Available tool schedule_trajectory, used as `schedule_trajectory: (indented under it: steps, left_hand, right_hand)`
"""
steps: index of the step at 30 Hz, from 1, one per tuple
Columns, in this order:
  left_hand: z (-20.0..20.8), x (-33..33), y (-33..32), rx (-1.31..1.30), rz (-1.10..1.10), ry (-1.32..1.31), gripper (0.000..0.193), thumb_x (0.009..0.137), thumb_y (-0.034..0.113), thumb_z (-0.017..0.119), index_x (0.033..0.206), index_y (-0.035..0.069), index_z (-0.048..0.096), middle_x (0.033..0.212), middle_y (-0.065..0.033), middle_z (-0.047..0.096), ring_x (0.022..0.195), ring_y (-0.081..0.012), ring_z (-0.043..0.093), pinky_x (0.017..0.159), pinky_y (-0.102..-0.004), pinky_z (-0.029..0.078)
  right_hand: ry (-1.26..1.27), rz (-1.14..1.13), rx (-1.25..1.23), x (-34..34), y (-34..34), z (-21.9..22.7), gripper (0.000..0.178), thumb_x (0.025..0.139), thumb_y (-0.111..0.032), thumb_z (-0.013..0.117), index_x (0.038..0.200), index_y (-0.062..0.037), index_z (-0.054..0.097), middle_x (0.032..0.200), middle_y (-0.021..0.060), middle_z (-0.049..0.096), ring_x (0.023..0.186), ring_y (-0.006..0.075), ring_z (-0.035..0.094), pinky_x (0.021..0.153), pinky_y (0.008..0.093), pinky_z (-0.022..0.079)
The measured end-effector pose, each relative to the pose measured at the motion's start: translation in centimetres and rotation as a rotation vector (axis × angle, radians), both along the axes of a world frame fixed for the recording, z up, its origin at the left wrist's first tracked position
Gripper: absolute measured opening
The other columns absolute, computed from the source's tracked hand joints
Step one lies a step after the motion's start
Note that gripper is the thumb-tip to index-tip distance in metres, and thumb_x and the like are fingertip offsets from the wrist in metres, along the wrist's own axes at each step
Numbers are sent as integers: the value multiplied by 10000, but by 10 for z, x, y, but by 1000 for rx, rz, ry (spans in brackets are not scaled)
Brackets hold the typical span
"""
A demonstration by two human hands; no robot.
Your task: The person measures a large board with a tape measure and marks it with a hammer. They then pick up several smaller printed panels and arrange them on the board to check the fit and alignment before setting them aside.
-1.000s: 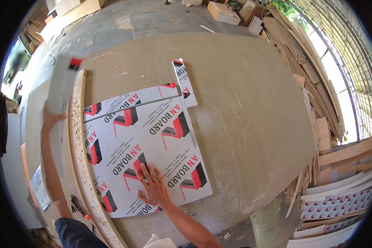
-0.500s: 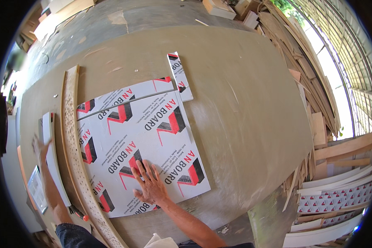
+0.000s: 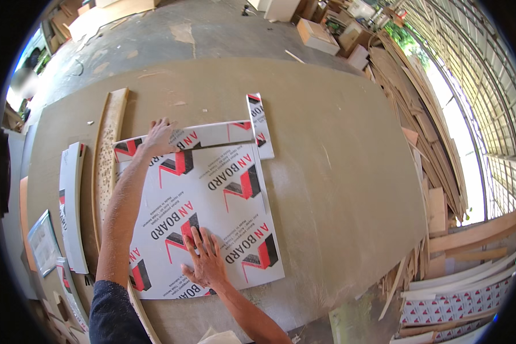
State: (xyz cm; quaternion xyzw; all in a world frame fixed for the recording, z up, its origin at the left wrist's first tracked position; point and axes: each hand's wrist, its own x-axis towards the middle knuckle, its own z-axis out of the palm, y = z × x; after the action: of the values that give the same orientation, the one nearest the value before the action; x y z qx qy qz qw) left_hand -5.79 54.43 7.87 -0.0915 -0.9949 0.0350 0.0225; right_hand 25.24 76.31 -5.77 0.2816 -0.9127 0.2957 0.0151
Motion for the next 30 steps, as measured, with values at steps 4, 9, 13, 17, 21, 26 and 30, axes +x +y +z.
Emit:
schedule_trajectory:
  steps: [4, 9, 13, 17, 21, 26, 30]
  left_hand:
    - [-15, 0, -10, 130, -12, 101, 445, 823, 237, 810, 1164, 13, 635, 1240, -172, 599, 1224, -347, 563, 1039, -482, 452]
    - [38, 47, -26, 409, -60, 389, 165, 891, 80, 672, 1025, 1, 617, 1041, -189, 609, 1033, -414, 616, 865, -483, 513]
    - [124, 79, -80, 509, 187, 557, 496, 972, 263, 684, 1374, -9, 579, 1182, -267, 687, 1018, -322, 696, 931, -425, 517]
    - [133, 143, -229, 493, 299, 487, 671, 1013, 275, 605, 1594, 68, 340, 1311, -245, 658, 1155, -299, 642, 1025, -414, 467]
    - [39, 233, -380, 272, 602, 510, 557, 1012, 211, 559, 1535, 58, 441, 1178, -276, 688, 1053, -334, 686, 927, -436, 501]
    - [4, 292, -288, 389, 1024, 420, 427, 1030, 200, 520, 1422, 44, 586, 1091, -309, 699, 934, -356, 713, 821, -432, 535]
    - [-19, 362, -357, -44, 968, 597, 426, 997, 262, 569, 1339, 19, 643, 1119, -305, 684, 981, -386, 680, 901, -455, 537]
  right_hand:
    - [0, -1, 36, 0, -1, 3, 870, 928, -552, 542, 1631, -129, 251, 1692, 181, 167, 1567, 382, 121, 1253, 577, 91]
    - [6, -5, 26, 1, -4, 9, 871, 895, -523, 603, 1606, -109, 319, 1683, 186, 191, 1556, 387, 154, 1247, 583, 109]
    - [48, -41, -10, 0, 4, 2, 862, 893, -533, 598, 1593, -96, 348, 1677, 193, 211, 1554, 394, 163, 1244, 590, 120]
    - [66, -18, -32, 4, 1, -1, 842, 918, -548, 552, 1598, -99, 339, 1675, 195, 217, 1556, 390, 168, 1249, 583, 118]
    - [84, -7, -1, 6, -6, 3, 826, 945, -567, 507, 1604, -104, 325, 1673, 197, 224, 1558, 380, 172, 1256, 575, 113]
    - [120, -77, 10, -4, 11, -8, 816, 950, -587, 490, 1584, -86, 369, 1672, 204, 219, 1554, 400, 165, 1254, 588, 121]
    - [147, -16, -25, 6, -9, -1, 810, 941, -594, 499, 1554, -71, 414, 1646, 215, 261, 1543, 414, 181, 1251, 597, 125]
